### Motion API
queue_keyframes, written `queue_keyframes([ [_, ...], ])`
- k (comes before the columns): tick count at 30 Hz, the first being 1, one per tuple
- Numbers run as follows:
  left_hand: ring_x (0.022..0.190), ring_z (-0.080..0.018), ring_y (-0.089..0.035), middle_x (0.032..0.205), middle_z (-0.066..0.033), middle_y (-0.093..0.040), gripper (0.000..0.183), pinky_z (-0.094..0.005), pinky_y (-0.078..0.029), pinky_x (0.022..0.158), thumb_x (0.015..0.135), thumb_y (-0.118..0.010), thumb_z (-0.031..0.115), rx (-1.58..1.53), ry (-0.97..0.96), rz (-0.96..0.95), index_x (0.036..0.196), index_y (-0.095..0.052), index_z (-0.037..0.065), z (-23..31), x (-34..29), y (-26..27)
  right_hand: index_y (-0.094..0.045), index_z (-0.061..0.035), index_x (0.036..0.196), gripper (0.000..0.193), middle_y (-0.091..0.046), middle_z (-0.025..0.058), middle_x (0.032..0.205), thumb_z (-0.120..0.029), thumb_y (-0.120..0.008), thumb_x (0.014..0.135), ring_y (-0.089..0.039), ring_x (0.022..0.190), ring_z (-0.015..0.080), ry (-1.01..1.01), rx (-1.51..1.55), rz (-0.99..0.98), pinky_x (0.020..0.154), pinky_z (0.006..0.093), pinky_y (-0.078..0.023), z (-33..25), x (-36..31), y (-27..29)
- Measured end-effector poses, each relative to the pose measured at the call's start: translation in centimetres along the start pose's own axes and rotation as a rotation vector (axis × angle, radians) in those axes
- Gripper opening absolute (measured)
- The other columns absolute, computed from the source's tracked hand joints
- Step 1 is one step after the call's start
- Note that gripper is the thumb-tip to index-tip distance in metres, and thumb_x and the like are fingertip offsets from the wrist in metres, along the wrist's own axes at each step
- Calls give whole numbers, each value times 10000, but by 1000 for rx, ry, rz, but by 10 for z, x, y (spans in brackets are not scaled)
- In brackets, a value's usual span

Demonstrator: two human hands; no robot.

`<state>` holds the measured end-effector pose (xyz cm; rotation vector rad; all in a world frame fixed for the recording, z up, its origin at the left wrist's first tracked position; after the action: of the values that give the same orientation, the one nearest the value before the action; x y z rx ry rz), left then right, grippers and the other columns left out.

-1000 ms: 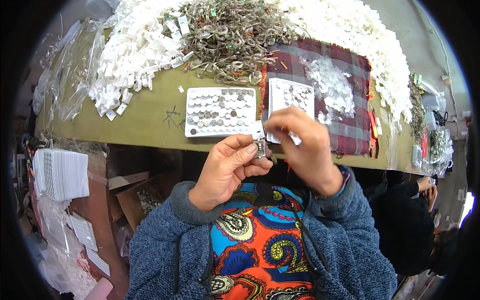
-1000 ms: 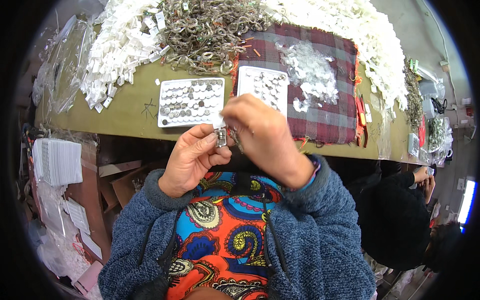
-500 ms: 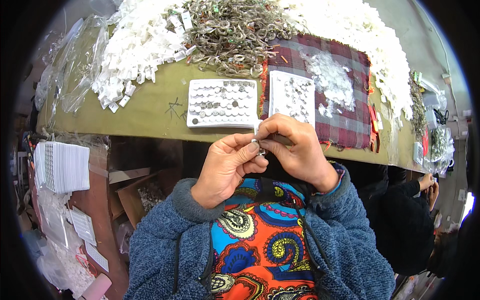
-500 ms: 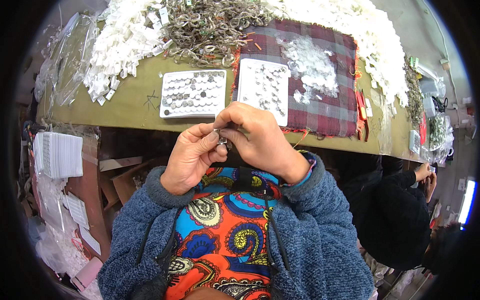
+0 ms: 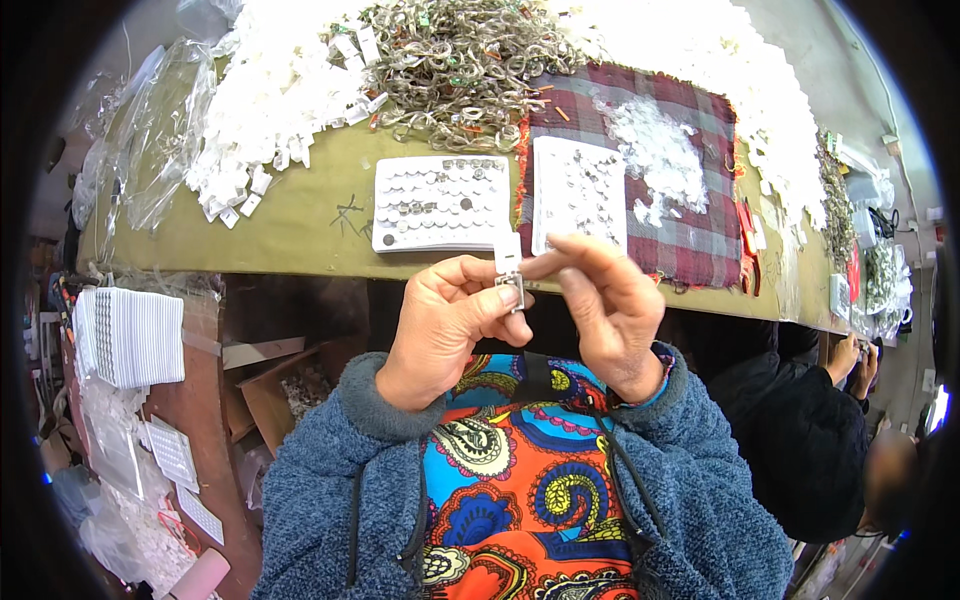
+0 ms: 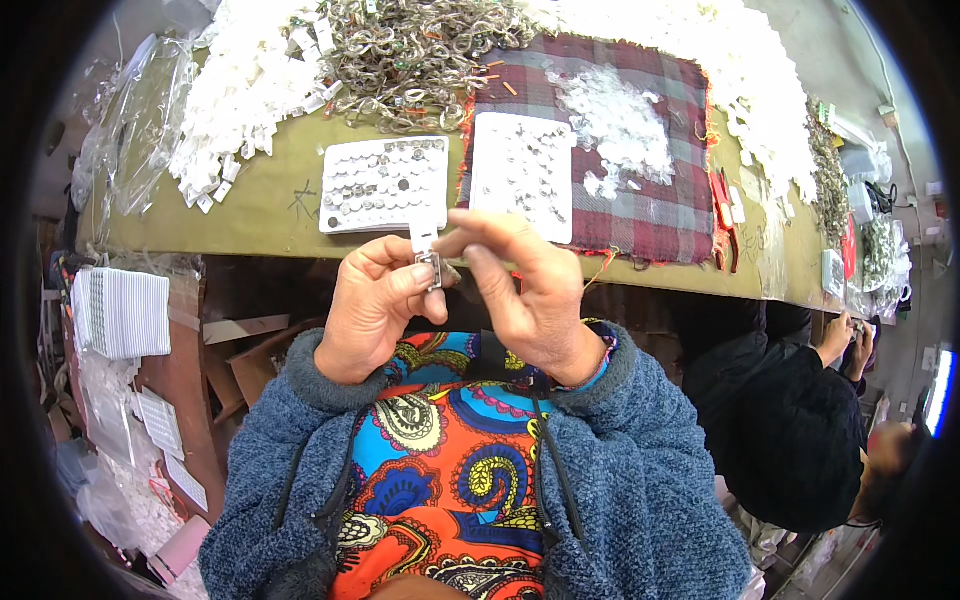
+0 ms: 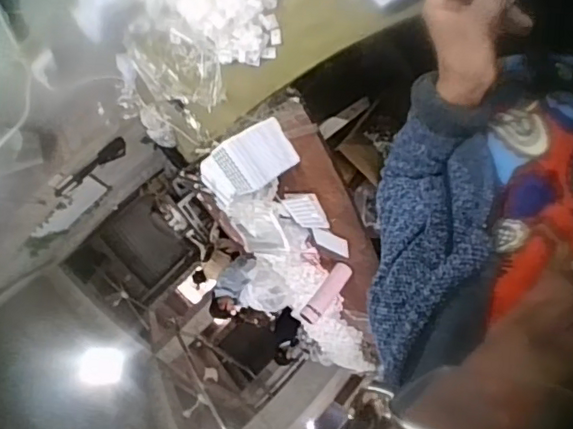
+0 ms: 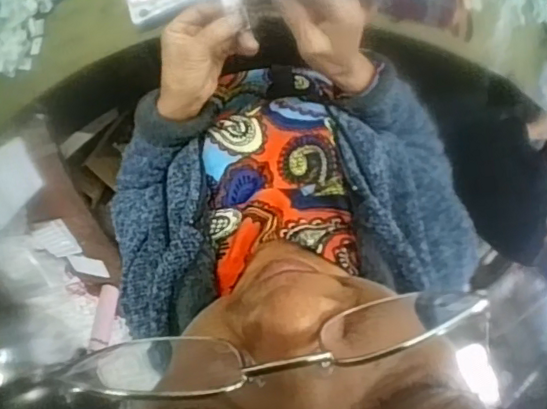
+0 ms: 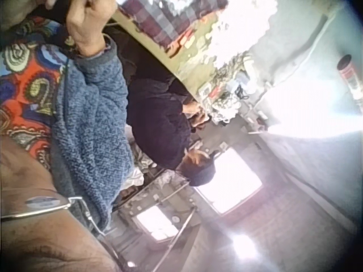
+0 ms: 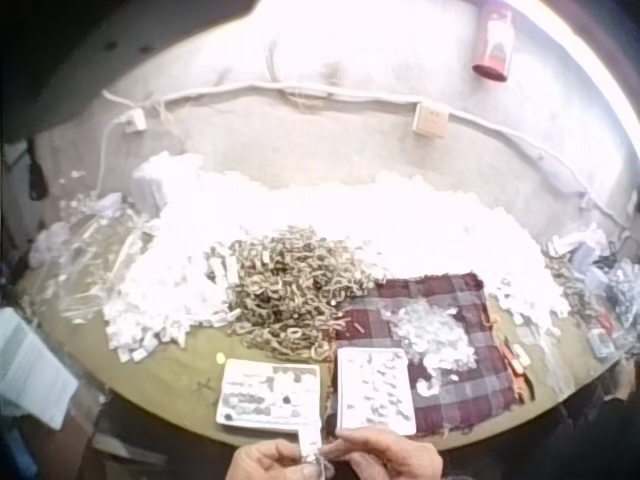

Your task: The person repeatedly picks small white plastic housings and metal components from piles on a table, inserts the metal parts into the housings, and places the assembled units into white trays. The person also uses a red utility knife to trim excess material from some components.

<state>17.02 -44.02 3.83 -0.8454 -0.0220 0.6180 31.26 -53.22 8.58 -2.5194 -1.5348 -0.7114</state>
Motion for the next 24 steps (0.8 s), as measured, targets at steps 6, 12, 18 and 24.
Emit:
queue_keyframes([
  [6, 643, -194, -681, 901, -141, -694, 101, -297, -600, 585, 911, -632, 7, 18, 4, -61, 1003, -624, -35, -3, -2, -6, -634, 42, 1014, 173, -669, 46, 862, -69, -715, 909, -621, 714, 69, -579, 291, -78, 632, 231, -517, 12, -1, -7],
  [12, 695, -149, -692, 883, -103, -669, 90, -262, -595, 616, 916, -637, -58, 331, -59, 19, 1000, -608, -69, -4, -4, -9, -639, 16, 874, 99, -641, 40, 869, -46, -711, 903, -620, 761, 67, -321, -58, -148, 648, 225, -515, 21, 1, -5],
  [18, 650, -129, -668, 884, -92, -682, 126, -249, -580, 586, 920, -669, 11, 113, 104, -47, 1029, -628, -37, -8, 2, -2, -653, 27, 835, 76, -633, 70, 901, -6, -715, 863, -604, 727, 110, -450, 189, -160, 631, 253, -483, 25, 2, -1],
  [24, 654, -67, -627, 889, -55, -677, 236, -177, -537, 561, 899, -735, 144, -442, 307, -190, 1059, -657, -11, -15, 4, 0, -715, 29, 929, 135, -671, 132, 968, 24, -738, 796, -647, 884, 188, -154, 35, -247, 756, 300, -520, 11, 10, 7],
])
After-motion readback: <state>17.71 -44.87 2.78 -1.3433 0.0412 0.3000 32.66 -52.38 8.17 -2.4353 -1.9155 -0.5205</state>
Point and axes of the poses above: each hand's wrist, its own x-axis towards the middle knuckle, its own y-axis out of the back of the hand, z = x × y, the point moved 2 cm from there along x, towards the middle knuckle
